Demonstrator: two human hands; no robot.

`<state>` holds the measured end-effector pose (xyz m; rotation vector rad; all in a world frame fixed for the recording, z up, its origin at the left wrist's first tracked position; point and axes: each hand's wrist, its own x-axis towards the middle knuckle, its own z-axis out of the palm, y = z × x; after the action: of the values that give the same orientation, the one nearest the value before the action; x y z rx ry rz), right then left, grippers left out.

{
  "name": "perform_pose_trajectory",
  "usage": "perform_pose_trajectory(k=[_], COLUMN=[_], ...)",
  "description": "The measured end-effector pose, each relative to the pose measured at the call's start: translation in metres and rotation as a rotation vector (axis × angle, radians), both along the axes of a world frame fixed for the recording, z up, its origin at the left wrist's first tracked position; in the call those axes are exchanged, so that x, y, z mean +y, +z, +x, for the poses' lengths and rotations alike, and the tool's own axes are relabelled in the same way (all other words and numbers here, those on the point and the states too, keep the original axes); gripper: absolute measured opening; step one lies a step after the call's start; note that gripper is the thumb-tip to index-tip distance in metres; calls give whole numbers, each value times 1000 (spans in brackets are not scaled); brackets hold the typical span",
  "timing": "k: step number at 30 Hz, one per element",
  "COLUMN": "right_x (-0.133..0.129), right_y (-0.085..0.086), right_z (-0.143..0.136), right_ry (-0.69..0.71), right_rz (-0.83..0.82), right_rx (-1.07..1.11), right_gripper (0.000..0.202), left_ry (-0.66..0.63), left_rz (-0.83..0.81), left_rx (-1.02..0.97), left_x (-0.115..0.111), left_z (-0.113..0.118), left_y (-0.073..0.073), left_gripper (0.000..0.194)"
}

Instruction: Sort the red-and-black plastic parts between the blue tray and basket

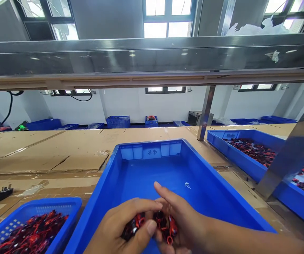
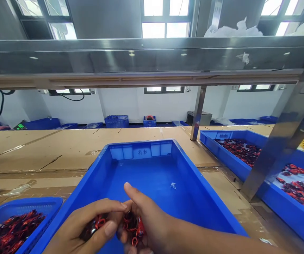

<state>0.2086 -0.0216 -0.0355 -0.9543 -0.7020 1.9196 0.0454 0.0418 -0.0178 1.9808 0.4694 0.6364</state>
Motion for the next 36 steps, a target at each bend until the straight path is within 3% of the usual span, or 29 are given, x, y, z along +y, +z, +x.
perform_pose_trajectory(k=[6,13,17,21,24,27,31,33,36], right_x=[-1,-2,-3,-2,-1,0,-1,-4,-10], right_y=[0,4,5,3,-1,-5,-6,-3,3], right_z=[2,-5,-9,-10,-10,-11,-11,-12,-12], right_ry=[87,15,33,58,48,14,0,-44,-219], right_rz=[74,43,21,-4,-39,-8,199,306,576], right_rx=[-34,3,47,67,70,3,-313,-498,-863], right_gripper=[80,79,77,82,82,77,48,37,22], left_ry=[-12,28,93,40,27,-21,84,176,161], left_rz=[191,537,588,552,479,252,-254,-408,-554], left_rx=[-13,99,180,252,267,197,54,7,11], left_x=[9,13,12,14,15,13,8,8,12], left_z=[-4,-10,-11,-10,-10,-8,-4,-1,3], left_y=[-2,-8,-11,-14,-13,-9,-1,2,4], left_gripper=[28,37,42,46,47,46,55,57,58])
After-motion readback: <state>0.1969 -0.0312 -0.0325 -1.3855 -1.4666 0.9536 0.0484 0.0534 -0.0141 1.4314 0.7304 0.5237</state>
